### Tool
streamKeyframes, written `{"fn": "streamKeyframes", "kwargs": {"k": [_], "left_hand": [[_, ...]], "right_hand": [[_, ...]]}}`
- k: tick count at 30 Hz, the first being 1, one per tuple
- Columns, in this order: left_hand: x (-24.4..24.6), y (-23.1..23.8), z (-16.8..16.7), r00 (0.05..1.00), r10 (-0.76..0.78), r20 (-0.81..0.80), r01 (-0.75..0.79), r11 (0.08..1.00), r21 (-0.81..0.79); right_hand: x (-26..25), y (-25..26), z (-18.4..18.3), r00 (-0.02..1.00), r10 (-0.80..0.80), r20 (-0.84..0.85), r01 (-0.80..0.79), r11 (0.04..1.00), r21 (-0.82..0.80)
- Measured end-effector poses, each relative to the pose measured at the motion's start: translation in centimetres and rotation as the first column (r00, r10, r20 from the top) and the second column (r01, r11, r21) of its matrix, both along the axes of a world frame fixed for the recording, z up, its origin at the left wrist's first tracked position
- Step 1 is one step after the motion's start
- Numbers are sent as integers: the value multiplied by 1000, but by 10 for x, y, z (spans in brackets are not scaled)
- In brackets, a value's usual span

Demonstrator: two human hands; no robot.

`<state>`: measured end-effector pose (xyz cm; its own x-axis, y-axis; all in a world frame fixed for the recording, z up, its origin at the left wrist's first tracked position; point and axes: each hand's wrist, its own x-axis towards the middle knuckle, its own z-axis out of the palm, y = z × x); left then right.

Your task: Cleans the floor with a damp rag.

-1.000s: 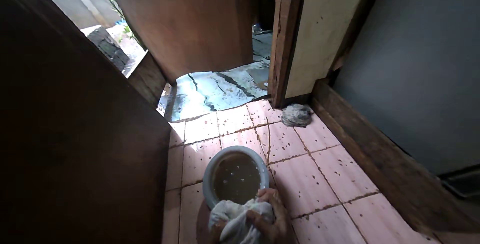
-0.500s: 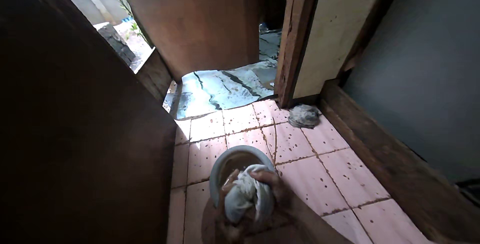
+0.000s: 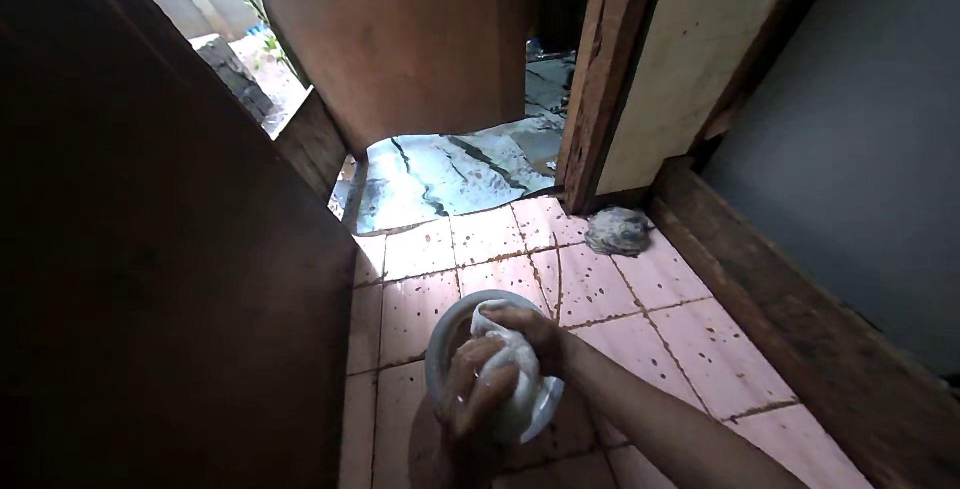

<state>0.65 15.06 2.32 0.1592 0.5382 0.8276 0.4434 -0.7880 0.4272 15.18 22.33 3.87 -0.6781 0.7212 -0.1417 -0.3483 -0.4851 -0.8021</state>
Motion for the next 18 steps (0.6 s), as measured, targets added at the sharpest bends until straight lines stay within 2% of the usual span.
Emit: {"fn": "streamKeyframes", "kwargs": {"k": [3,5,10,13,16,17,18], "left_hand": [[4,-1,-4,969,-83,-233,113,987,117],[11,-4,-8,905,-130,-405,215,962,171],[15,2,-23,824,-83,-561,272,926,263],[17,4,-18,719,-70,-691,310,923,229],[23,-5,-1,471,4,-882,218,968,121],[21,-4,-9,443,24,-896,185,976,118],[16,-3,-19,445,-54,-894,164,986,22]], "right_hand": [[-2,10,-5,977,142,161,-164,977,133],[-5,17,-11,916,242,320,-329,910,252],[-15,31,-11,783,334,524,-516,819,250],[-25,30,7,597,305,742,-666,703,247],[-38,25,19,378,189,906,-755,629,184],[-43,24,22,310,153,938,-772,617,155],[-48,23,24,247,118,962,-784,608,127]]}}
